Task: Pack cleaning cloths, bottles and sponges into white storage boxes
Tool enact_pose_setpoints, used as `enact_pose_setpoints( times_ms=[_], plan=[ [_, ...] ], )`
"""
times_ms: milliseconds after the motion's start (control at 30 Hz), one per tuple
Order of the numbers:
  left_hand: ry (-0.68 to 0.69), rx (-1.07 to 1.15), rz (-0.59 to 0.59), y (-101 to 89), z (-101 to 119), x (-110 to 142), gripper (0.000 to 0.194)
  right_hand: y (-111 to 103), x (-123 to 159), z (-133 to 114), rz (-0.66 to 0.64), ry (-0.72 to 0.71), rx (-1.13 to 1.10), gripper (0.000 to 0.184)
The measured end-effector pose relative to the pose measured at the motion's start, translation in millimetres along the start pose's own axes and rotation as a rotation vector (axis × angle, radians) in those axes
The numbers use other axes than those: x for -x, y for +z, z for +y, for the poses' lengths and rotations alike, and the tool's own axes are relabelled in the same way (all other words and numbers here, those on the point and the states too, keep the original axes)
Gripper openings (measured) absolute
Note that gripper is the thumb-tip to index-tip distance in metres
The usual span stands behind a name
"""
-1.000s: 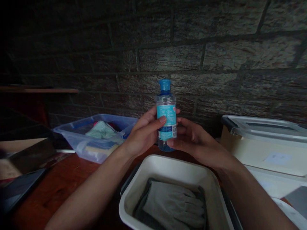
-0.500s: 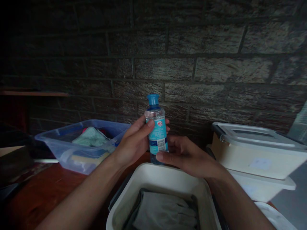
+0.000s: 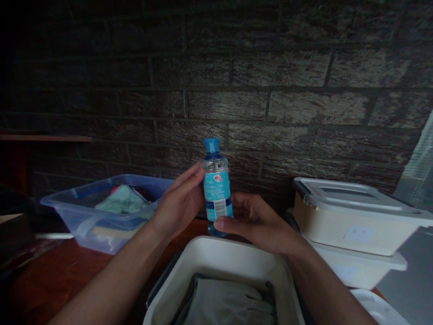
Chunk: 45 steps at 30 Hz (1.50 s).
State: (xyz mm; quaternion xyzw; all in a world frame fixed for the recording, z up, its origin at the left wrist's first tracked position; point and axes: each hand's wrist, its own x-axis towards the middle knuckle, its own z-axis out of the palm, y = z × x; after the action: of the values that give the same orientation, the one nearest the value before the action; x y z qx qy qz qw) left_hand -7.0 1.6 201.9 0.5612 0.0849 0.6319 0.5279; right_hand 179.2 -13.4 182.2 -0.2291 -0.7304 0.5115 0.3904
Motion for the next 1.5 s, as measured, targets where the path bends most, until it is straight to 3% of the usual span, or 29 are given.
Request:
enact_pose_setpoints(
  times_ms=[167, 367, 567, 700, 967, 1300, 1500],
  plan=[
    [-0.024, -0.001, -0.08, -3.3, 3, 1, 0.042, -1, 1, 0, -0.018, 0.001, -0.026, 0.038],
    [-0.027, -0.186, -0.181, -7.3, 5, 2, 0.041, 1, 1, -1, -0.03, -0.021, -0.062, 0.035],
    [-0.038, -0.153, -0.228, -6.6, 5, 4, 0.051, -3, 2, 2, -0.073, 0.005, -0.05, 0.037],
    [-0.031, -0.178, -0.227, -3.0, 5, 6, 0.052, -6, 1, 4, -0.087, -0.016, -0.056, 0.038],
    [0.025, -0.289, -0.232, 0.7, 2, 7, 0.057, -6, -5, 5, 0.004, -0.133, -0.029, 0.045],
    [-0.046, -0.24, -0.251, -2.1, 0, 8, 0.052, -18, -2, 10, -0.107, -0.055, -0.012, 0.04],
    [-0.078, -0.164, -0.183, -0.8, 1, 7, 0.042, -14, -3, 11, -0.071, -0.064, -0.065, 0.045]
  ],
)
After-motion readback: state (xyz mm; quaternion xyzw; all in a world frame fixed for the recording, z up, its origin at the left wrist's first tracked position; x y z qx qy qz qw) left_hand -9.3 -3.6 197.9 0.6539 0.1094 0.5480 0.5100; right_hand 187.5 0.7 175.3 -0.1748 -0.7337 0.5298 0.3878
